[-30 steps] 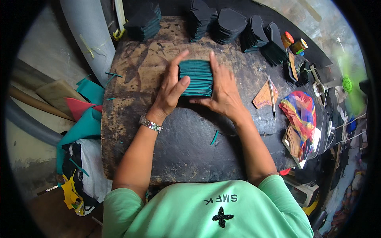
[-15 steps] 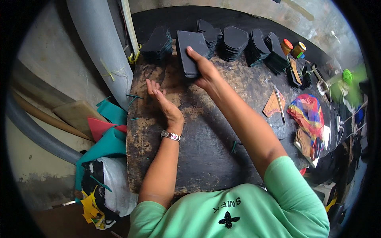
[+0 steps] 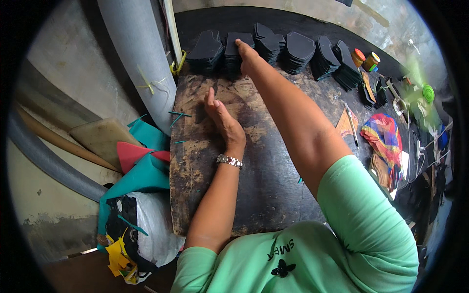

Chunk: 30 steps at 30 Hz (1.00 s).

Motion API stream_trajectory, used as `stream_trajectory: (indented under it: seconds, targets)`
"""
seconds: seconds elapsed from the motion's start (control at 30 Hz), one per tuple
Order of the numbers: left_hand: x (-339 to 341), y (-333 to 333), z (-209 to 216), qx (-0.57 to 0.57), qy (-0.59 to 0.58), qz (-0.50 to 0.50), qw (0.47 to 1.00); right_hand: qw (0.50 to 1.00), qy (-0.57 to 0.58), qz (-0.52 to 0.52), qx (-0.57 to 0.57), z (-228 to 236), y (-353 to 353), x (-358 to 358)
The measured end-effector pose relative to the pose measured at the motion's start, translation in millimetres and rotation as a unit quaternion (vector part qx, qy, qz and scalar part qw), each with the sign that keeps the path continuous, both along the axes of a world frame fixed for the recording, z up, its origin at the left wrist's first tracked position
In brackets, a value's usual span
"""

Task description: The person uses a template and a knife to trace and cut multiple dark sheets of material on a workbench. They repeatedly align the template, trace the outline, and cut the material, then stack the finished pieces.

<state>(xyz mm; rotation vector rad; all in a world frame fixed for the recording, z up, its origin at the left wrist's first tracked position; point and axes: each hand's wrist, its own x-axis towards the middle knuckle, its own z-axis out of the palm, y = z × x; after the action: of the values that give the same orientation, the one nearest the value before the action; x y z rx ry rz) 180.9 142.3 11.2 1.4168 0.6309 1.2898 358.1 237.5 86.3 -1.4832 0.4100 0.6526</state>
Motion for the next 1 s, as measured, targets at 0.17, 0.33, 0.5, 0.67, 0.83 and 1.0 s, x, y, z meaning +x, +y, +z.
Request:
stream_trajectory:
  seconds: [0.17,0.33,0.5,0.67,0.83,1.0]
  targets:
    - [2.3,-1.9,0.3,0.043,0.047,0.03,0.998,0.996,-0.057,0.054,-0.031,-6.0,-12.0,-5.1]
    - [2.1,-1.5,-2.7,0.062,0.057,0.02,0.996,0.981,-0.151,0.126,-0.003,-45.5,-26.1,-7.3]
    - [3.0,1.2,-1.9,0.063,0.059,0.009,0.996,0.971,-0.201,0.133,0.003,-45.5,-32.9,-5.2]
    - [-3.2,0.9,10.3,0.02,-0.002,-0.019,1.0,0.903,-0.397,0.159,-0.039,-59.7,-89.5,-49.9]
    - [-6.0,56.1,48.4,0.067,-0.102,0.0,0.992,0.829,-0.518,0.207,0.04,-85.7,-127.5,-70.0]
    - [49.2,193.3,93.1,0.109,0.229,-0.04,0.967,0.809,-0.528,0.251,0.056,-82.4,-124.4,-67.0]
